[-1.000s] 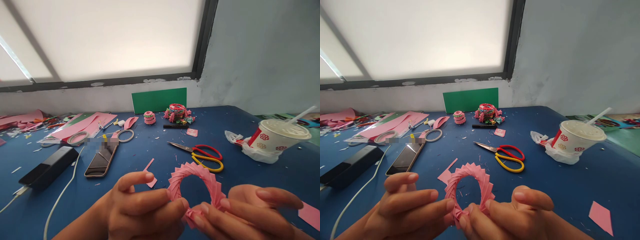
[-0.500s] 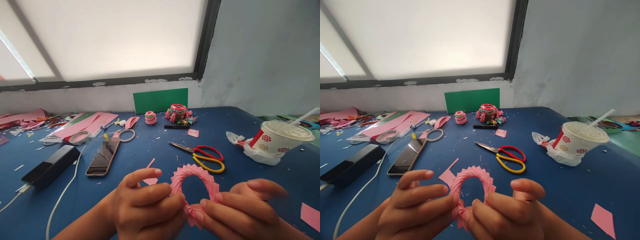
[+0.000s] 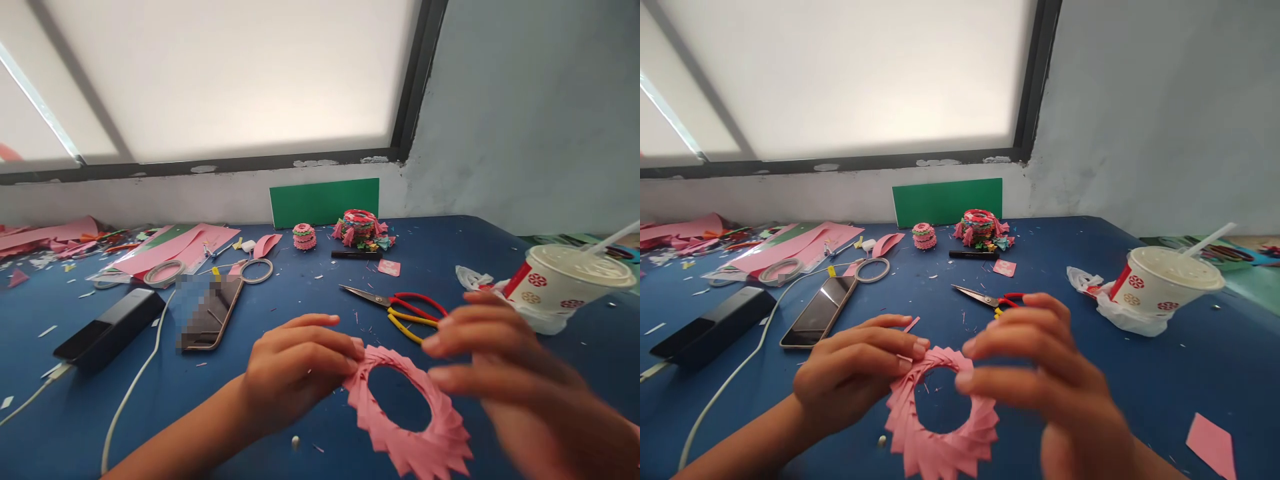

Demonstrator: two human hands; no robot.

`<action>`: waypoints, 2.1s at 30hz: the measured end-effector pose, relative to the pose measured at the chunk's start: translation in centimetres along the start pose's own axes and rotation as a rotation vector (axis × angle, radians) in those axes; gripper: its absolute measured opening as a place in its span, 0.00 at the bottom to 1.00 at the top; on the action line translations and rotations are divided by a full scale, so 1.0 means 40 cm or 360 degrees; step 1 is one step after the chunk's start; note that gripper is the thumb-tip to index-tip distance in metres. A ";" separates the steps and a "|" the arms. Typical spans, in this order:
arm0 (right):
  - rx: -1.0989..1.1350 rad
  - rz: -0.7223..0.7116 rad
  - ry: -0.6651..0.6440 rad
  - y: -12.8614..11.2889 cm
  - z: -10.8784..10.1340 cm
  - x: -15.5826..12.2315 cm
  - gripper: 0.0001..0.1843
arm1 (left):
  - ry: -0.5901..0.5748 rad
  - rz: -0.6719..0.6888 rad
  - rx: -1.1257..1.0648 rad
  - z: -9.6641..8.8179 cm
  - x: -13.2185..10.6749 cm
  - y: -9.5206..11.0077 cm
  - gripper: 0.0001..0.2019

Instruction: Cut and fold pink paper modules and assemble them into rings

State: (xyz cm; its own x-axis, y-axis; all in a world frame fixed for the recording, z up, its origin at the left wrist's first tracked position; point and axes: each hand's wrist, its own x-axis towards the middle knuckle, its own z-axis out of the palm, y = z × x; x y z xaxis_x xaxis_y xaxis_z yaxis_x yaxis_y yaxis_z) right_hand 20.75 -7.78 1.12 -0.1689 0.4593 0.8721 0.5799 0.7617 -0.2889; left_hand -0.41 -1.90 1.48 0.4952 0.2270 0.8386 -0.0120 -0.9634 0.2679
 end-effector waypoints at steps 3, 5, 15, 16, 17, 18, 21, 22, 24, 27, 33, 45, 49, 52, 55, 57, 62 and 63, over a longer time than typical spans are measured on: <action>0.0805 0.0818 -0.0380 0.022 0.000 0.019 0.15 | 0.0009 -0.0229 -0.0216 0.015 -0.008 -0.016 0.02; 0.1289 0.1354 -0.0818 0.032 0.022 0.023 0.12 | -0.0032 -0.0359 -0.0257 0.022 -0.013 -0.024 0.02; 0.2000 0.1906 -0.0816 0.029 0.101 -0.004 0.10 | -0.0091 -0.0622 -0.0464 0.028 -0.017 -0.032 0.03; 0.2023 0.1925 -0.0760 0.029 0.102 -0.004 0.10 | -0.0086 -0.0702 -0.0486 0.029 -0.015 -0.028 0.03; 0.2031 0.1929 -0.0676 0.031 0.104 -0.004 0.09 | -0.0072 -0.0817 -0.0518 0.030 -0.011 -0.023 0.03; 0.2022 0.1930 -0.0589 0.033 0.105 -0.004 0.10 | -0.0053 -0.0966 -0.0565 0.030 -0.007 -0.018 0.03; 0.1921 0.1906 -0.0399 0.040 0.105 -0.004 0.10 | -0.0056 -0.1450 -0.0808 0.028 0.002 0.000 0.08; 0.1863 0.1882 -0.0363 0.041 0.104 -0.003 0.10 | -0.0081 -0.1565 -0.0889 0.027 0.005 0.005 0.10; 0.1735 0.1821 -0.0305 0.040 0.101 -0.002 0.10 | -0.0120 -0.1702 -0.0958 0.026 0.007 0.011 0.11; 0.1548 0.1732 -0.0278 0.034 0.100 -0.002 0.10 | -0.0105 -0.1790 -0.0897 0.027 0.008 0.013 0.10; 0.1194 0.1543 -0.0189 0.025 0.112 -0.016 0.11 | 0.0016 -0.1849 -0.0889 0.038 0.007 0.009 0.07; 0.0988 0.1485 -0.0178 0.021 0.118 -0.017 0.11 | 0.0071 -0.1889 -0.0821 0.051 0.003 0.011 0.08; 0.0979 0.1515 -0.0188 0.016 0.115 -0.019 0.12 | 0.0120 -0.1888 -0.0762 0.055 -0.001 0.008 0.10; 0.0958 0.1534 -0.0163 0.016 0.114 -0.018 0.11 | 0.0087 -0.1844 -0.0798 0.053 -0.001 0.007 0.09; 0.0941 0.1541 -0.0141 0.014 0.113 -0.016 0.10 | 0.0049 -0.1798 -0.0853 0.049 -0.002 0.008 0.10; 0.0941 0.1538 -0.0132 0.012 0.113 -0.014 0.09 | 0.0044 -0.1800 -0.0867 0.050 -0.005 0.009 0.10; 0.0918 0.1534 -0.0076 0.006 0.117 -0.014 0.08 | 0.0144 -0.1804 -0.0686 0.064 -0.015 0.009 0.10; 0.0901 0.1527 -0.0063 0.005 0.118 -0.015 0.08 | 0.0159 -0.1789 -0.0637 0.066 -0.016 0.009 0.10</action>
State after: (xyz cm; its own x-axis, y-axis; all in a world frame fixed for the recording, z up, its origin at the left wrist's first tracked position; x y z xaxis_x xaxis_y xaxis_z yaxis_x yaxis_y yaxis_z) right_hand 17.23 -5.75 -1.34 0.1232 0.9758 0.1807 0.0383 0.1773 -0.9834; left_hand 1.57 -2.78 -0.23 0.3323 0.9407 0.0690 0.1061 -0.1099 0.9883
